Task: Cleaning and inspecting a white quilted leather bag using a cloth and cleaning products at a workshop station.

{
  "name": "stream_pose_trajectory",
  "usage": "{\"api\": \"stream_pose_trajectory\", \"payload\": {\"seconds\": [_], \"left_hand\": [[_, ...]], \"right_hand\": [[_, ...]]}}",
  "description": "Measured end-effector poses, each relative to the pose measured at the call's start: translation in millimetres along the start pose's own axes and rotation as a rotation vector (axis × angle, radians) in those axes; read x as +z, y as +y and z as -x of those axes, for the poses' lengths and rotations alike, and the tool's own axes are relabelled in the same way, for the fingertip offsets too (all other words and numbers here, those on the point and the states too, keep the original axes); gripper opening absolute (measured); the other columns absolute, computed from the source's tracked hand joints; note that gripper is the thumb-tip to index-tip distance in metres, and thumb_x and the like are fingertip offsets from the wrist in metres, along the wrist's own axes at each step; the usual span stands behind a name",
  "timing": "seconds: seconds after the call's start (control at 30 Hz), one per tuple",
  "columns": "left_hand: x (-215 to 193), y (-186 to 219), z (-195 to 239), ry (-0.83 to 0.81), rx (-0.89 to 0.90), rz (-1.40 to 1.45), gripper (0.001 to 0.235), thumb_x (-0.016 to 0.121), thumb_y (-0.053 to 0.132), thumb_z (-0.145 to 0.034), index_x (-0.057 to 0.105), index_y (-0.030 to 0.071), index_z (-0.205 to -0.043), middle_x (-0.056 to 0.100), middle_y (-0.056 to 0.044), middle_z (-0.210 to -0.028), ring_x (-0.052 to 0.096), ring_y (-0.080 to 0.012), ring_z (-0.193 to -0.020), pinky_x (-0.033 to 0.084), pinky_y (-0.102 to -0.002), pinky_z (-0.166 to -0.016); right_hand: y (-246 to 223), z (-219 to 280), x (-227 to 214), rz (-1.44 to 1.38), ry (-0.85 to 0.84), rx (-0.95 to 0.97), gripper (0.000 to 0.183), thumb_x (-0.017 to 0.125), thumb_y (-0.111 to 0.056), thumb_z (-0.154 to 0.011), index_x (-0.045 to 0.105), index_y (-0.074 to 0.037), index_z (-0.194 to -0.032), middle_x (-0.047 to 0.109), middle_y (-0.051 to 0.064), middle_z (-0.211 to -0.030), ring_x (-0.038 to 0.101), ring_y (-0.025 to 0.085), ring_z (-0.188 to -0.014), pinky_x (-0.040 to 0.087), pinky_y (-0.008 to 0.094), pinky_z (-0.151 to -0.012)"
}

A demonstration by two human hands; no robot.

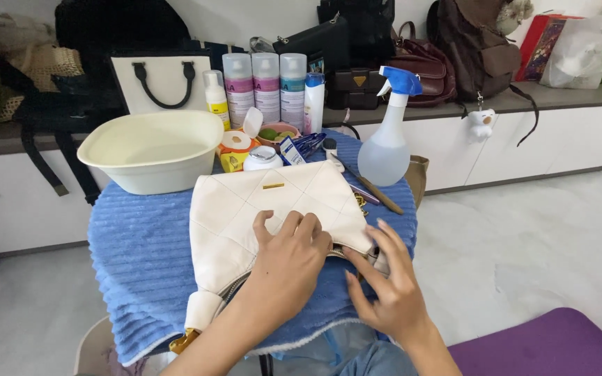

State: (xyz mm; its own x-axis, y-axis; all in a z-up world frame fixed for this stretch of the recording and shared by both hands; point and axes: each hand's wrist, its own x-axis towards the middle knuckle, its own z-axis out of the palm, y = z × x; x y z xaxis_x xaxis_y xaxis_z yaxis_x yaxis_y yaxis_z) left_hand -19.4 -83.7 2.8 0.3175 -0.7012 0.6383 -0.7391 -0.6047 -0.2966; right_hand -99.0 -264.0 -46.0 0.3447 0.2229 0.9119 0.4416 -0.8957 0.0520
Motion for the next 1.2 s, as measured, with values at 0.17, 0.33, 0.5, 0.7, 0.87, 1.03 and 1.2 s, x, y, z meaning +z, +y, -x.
{"api": "stream_pose_trajectory", "payload": {"seconds": [0.17, 0.33, 0.5, 0.7, 0.87, 1.03, 1.2], "left_hand": [[-9.8, -3.4, 20.3, -0.001, 0.043, -0.118, 0.022, 0.077, 0.009, -0.062, 0.07, 0.022, -0.079, 0.058, -0.004, -0.105, 0.054, -0.0273, -0.103, 0.033, -0.061, -0.101], [2.3, -12.5, 27.1, 0.116, -0.005, -0.006, 0.013, 0.067, 0.009, -0.068, 0.073, 0.019, -0.062, 0.061, -0.003, -0.105, 0.055, -0.0263, -0.101, 0.031, -0.063, -0.098], [0.2, -14.7, 23.3, 0.078, -0.036, 0.082, 0.017, 0.066, 0.016, -0.075, 0.07, 0.019, -0.059, 0.055, 0.0, -0.109, 0.054, -0.0227, -0.105, 0.03, -0.064, -0.096], [2.2, -14.4, 24.9, 0.07, -0.063, 0.099, 0.018, 0.064, 0.016, -0.074, 0.071, 0.02, -0.059, 0.055, 0.001, -0.108, 0.053, -0.0217, -0.106, 0.029, -0.063, -0.099], [2.7, -13.6, 24.7, 0.081, -0.07, 0.107, 0.017, 0.065, 0.015, -0.074, 0.07, 0.019, -0.058, 0.055, 0.0, -0.109, 0.053, -0.0226, -0.106, 0.03, -0.064, -0.099], [5.8, -13.6, 25.5, 0.104, -0.105, 0.083, 0.018, 0.064, 0.015, -0.072, 0.073, 0.022, -0.058, 0.057, 0.003, -0.107, 0.054, -0.02, -0.105, 0.029, -0.063, -0.1], [-1.6, -16.1, 26.7, 0.011, -0.083, 0.158, 0.017, 0.064, 0.014, -0.077, 0.072, 0.019, -0.062, 0.053, -0.002, -0.111, 0.051, -0.0253, -0.109, 0.028, -0.067, -0.1]], "right_hand": [[0.9, 5.4, -1.2, -0.058, -0.028, 0.025, 0.036, 0.066, -0.026, -0.094, 0.071, -0.004, -0.122, 0.053, 0.028, -0.138, 0.051, 0.051, -0.133, 0.045, 0.061, -0.112], [-17.2, 10.3, -0.3, 0.092, -0.037, 0.053, 0.047, 0.056, -0.048, -0.095, 0.073, -0.013, -0.12, 0.053, 0.023, -0.142, 0.045, 0.044, -0.138, 0.035, 0.059, -0.111], [-41.1, 12.2, 8.7, 0.479, -0.15, 0.215, 0.075, 0.016, -0.073, -0.096, 0.065, -0.03, -0.134, 0.041, 0.019, -0.157, 0.036, 0.041, -0.143, 0.017, 0.066, -0.107], [-49.6, 11.0, 17.6, 0.552, -0.242, 0.254, 0.076, 0.016, -0.08, -0.091, 0.062, -0.037, -0.133, 0.033, 0.015, -0.163, 0.034, 0.044, -0.144, 0.019, 0.075, -0.102], [-53.0, 6.6, 17.6, 0.57, -0.212, 0.302, 0.074, 0.019, -0.079, -0.091, 0.068, -0.034, -0.123, 0.037, 0.018, -0.16, 0.034, 0.044, -0.144, 0.018, 0.076, -0.102], [-60.9, 7.2, 22.3, 0.508, -0.242, 0.254, 0.073, 0.024, -0.081, -0.091, 0.062, -0.038, -0.136, 0.033, 0.01, -0.164, 0.033, 0.04, -0.145, 0.016, 0.075, -0.104], [-64.2, 11.5, 17.7, 0.582, -0.16, 0.437, 0.057, 0.033, -0.069, -0.094, 0.069, -0.036, -0.123, 0.037, 0.017, -0.161, 0.035, 0.042, -0.144, 0.016, 0.074, -0.105]]}}
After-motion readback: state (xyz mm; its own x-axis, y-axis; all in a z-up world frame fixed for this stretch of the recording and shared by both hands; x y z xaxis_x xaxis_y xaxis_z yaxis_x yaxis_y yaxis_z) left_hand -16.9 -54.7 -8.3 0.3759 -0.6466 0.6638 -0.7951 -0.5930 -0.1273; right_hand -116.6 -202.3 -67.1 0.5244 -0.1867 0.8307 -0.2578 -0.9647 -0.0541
